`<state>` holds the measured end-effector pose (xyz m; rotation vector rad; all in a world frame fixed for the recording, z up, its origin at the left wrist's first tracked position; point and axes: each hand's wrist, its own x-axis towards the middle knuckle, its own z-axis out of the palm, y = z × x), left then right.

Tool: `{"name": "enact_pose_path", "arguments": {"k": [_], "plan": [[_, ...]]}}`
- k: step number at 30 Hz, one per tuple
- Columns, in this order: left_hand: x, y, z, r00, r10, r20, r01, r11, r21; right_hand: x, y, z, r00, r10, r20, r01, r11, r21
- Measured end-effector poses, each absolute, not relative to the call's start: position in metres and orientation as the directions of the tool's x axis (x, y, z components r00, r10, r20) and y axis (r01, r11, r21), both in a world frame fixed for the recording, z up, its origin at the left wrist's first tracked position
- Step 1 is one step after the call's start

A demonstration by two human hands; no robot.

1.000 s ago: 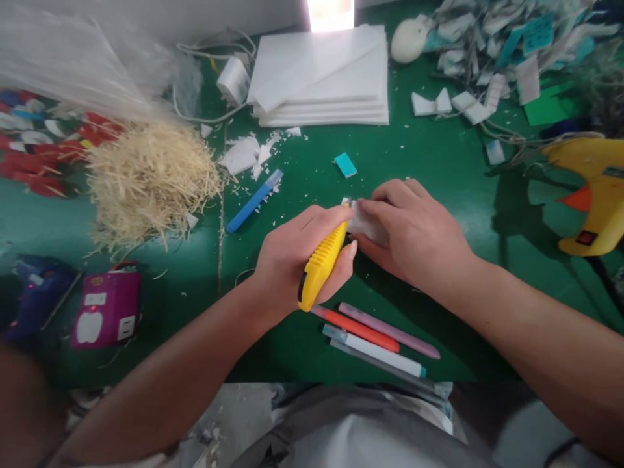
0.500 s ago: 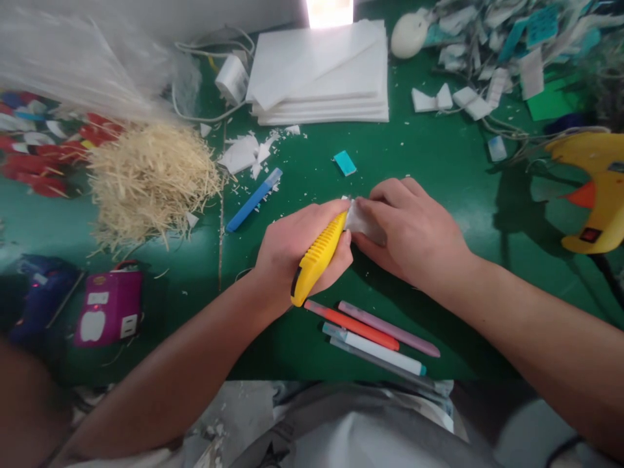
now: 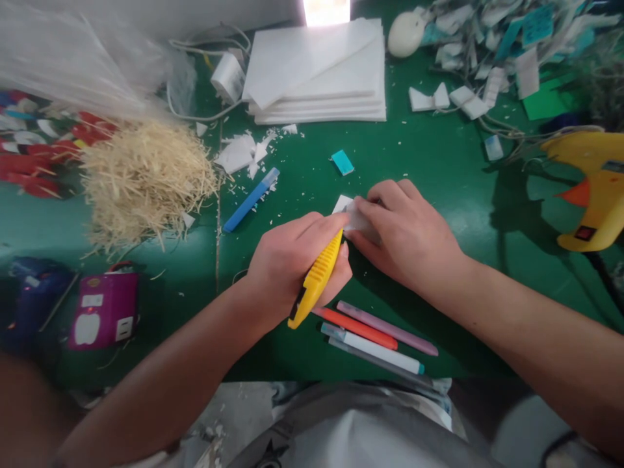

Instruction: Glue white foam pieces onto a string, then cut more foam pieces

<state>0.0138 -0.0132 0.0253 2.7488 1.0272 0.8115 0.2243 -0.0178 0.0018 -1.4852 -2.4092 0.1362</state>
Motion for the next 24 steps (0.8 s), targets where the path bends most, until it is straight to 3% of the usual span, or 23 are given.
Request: {"name": "enact_pose_path", "arguments": {"k": [9,16,24], "plan": [[0.009,-0.02,0.031,0.655,0.64,0.402,0.577,-0.767,0.281,0.226,-0.017,0.002,-0.423,0.885,0.193,0.854,0.461,-0.243],[0.003,-0.027,0.036,0.655,0.62,0.432,0.581,-0.779,0.236,0.228,-0.018,-0.001,-0.436,0.877,0.203,0.85,0.476,-0.227],[-0.003,-0.029,0.038,0.602,0.629,0.492,0.581,-0.768,0.269,0.233,-0.018,0.003,-0.442,0.869,0.221,0.838,0.488,-0.244]]}}
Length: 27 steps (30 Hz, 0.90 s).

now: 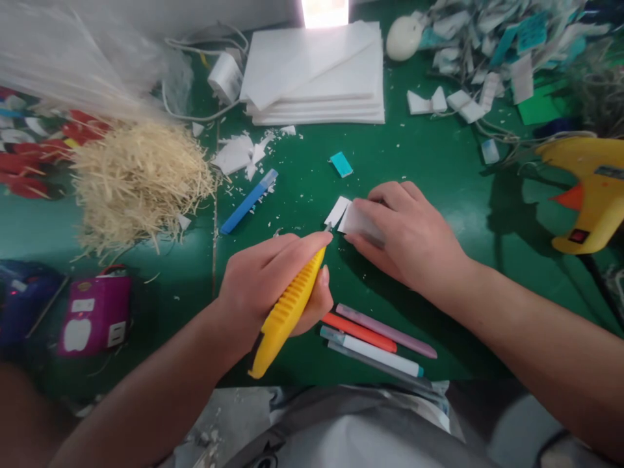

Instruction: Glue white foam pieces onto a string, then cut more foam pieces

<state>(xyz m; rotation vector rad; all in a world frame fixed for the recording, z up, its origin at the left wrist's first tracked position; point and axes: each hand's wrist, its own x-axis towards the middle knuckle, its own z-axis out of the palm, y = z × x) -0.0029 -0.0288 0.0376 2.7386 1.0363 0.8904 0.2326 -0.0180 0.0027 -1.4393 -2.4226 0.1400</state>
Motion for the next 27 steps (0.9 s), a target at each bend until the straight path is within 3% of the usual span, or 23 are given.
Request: {"name": "enact_pose_path", "arguments": {"k": [4,12,17,27], "plan": [[-0.006,-0.027,0.034,0.544,0.597,0.59,0.561,-0.781,0.273,0.235,-0.016,0.005,-0.44,0.87,0.221,0.818,0.49,-0.3],[0.0,-0.023,0.024,0.562,0.657,0.503,0.573,-0.748,0.336,0.233,-0.017,0.007,-0.441,0.865,0.242,0.804,0.5,-0.323],[0.004,-0.022,0.022,0.627,0.671,0.395,0.609,-0.739,0.288,0.235,-0.017,0.007,-0.431,0.87,0.239,0.816,0.489,-0.307],[0.003,-0.018,0.019,0.595,0.655,0.466,0.638,-0.737,0.223,0.243,-0.017,0.01,-0.462,0.852,0.248,0.806,0.519,-0.283]]}}
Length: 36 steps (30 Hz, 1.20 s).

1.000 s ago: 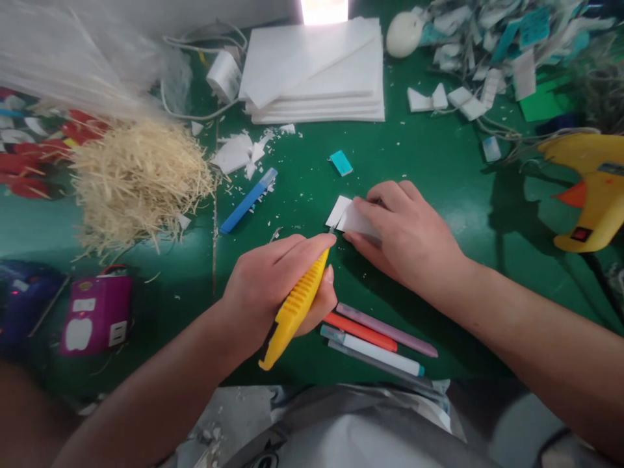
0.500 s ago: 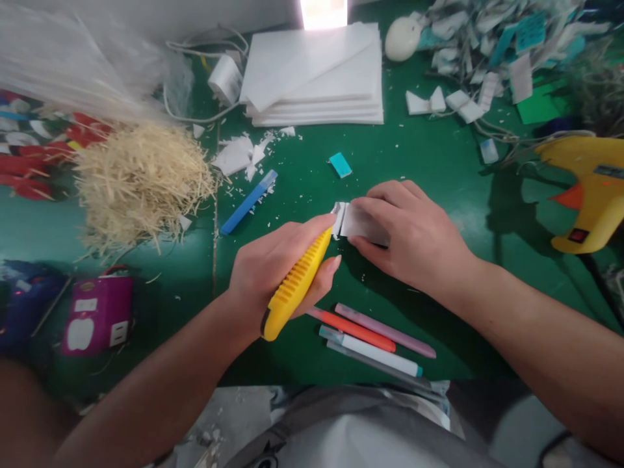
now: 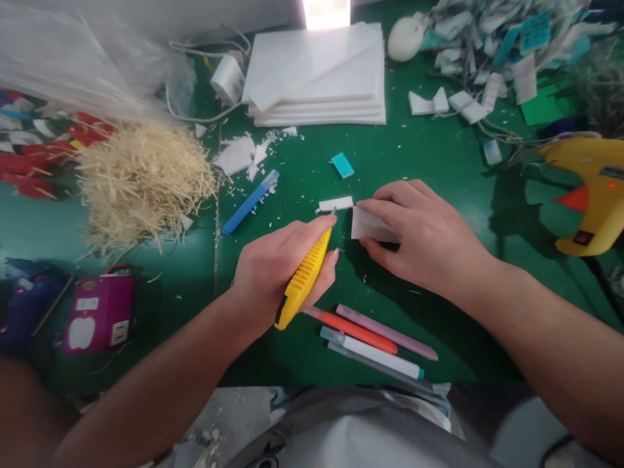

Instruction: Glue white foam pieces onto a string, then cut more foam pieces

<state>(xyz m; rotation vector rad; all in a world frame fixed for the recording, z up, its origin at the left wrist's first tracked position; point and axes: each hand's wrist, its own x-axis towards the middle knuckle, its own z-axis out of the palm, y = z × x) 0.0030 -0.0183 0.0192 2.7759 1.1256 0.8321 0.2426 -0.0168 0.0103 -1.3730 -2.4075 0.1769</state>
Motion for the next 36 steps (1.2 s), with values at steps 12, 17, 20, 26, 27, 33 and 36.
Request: {"name": "enact_pose_path", "arguments": {"k": [12,17,20,26,27,33,36], "plan": [[0.0021,-0.0185,0.0187,0.539,0.592,0.6,0.51,-0.796,0.327,0.2431,-0.0177,0.0109,-0.481,0.835,0.268,0.76,0.55,-0.348],[0.0023,-0.0156,0.018,0.573,0.671,0.471,0.564,-0.74,0.368,0.2423,-0.0172,0.0069,-0.471,0.85,0.234,0.756,0.526,-0.39],[0.0017,-0.0142,0.0168,0.596,0.669,0.444,0.579,-0.741,0.34,0.2427,-0.0169,0.0063,-0.471,0.852,0.227,0.759,0.523,-0.388],[0.0018,-0.0137,0.0159,0.583,0.699,0.414,0.637,-0.709,0.302,0.2417,-0.0175,0.0084,-0.481,0.846,0.232,0.763,0.534,-0.365],[0.0011,-0.0138,0.0161,0.568,0.709,0.418,0.652,-0.698,0.297,0.2415,-0.0179,0.0094,-0.476,0.847,0.236,0.768,0.531,-0.357],[-0.0024,-0.0149,0.0178,0.471,0.708,0.527,0.658,-0.679,0.325,0.2452,-0.0201,0.0161,-0.447,0.872,0.202,0.841,0.486,-0.238],[0.0003,-0.0171,0.0208,0.49,0.694,0.527,0.646,-0.695,0.314,0.2469,-0.0187,0.0156,-0.441,0.876,0.194,0.847,0.478,-0.234]]}}
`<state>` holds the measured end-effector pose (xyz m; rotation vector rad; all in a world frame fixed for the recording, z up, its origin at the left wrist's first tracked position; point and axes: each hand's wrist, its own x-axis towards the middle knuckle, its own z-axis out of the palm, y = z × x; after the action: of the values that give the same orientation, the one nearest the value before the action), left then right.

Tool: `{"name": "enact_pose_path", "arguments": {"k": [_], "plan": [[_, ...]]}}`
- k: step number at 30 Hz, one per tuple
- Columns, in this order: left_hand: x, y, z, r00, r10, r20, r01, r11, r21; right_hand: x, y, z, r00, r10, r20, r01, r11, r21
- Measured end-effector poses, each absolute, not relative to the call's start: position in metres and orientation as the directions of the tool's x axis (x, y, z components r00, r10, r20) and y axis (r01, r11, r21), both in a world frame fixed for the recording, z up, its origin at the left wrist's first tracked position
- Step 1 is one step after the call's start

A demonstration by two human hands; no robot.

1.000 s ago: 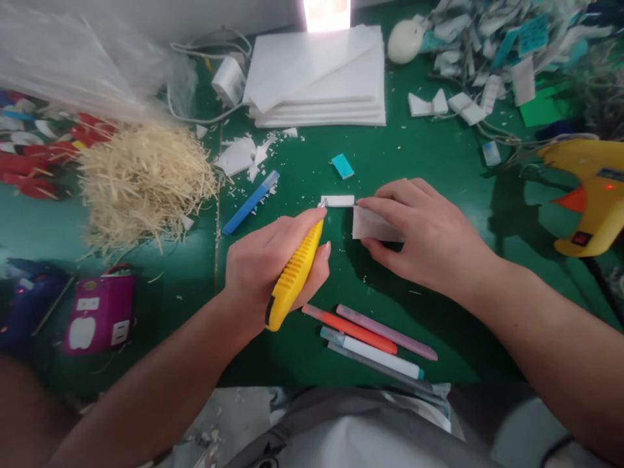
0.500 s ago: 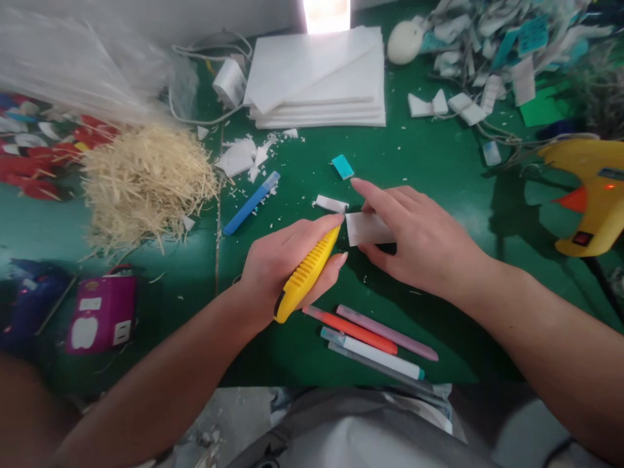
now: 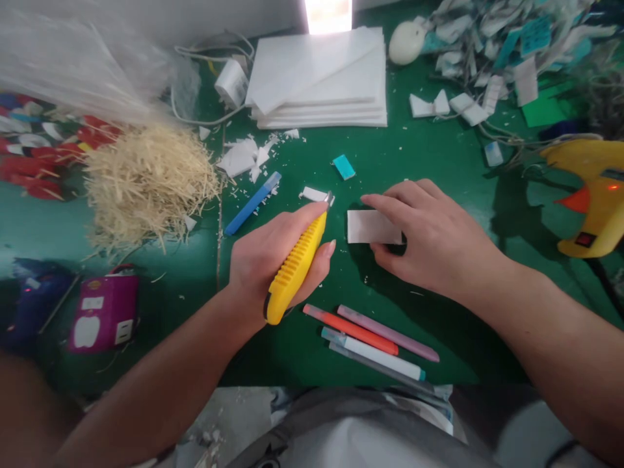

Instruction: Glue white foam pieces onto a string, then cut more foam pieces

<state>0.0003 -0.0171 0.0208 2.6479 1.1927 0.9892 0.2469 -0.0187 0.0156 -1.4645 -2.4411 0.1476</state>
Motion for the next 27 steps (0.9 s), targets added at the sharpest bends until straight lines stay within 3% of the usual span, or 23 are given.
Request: {"name": "enact_pose_path", "arguments": {"k": [8,18,27], "plan": [[0.0015,-0.0187,0.0234,0.525,0.665,0.531,0.629,-0.724,0.284,0.2442,-0.0179,0.0146,-0.459,0.863,0.212,0.82,0.503,-0.274],[0.0024,-0.0181,0.0217,0.536,0.683,0.497,0.608,-0.72,0.334,0.2395,-0.0149,0.0079,-0.493,0.843,0.215,0.772,0.538,-0.339],[0.0063,-0.0184,0.0203,0.579,0.657,0.482,0.624,-0.738,0.256,0.2375,-0.0188,0.0064,-0.49,0.846,0.21,0.79,0.533,-0.303]]}}
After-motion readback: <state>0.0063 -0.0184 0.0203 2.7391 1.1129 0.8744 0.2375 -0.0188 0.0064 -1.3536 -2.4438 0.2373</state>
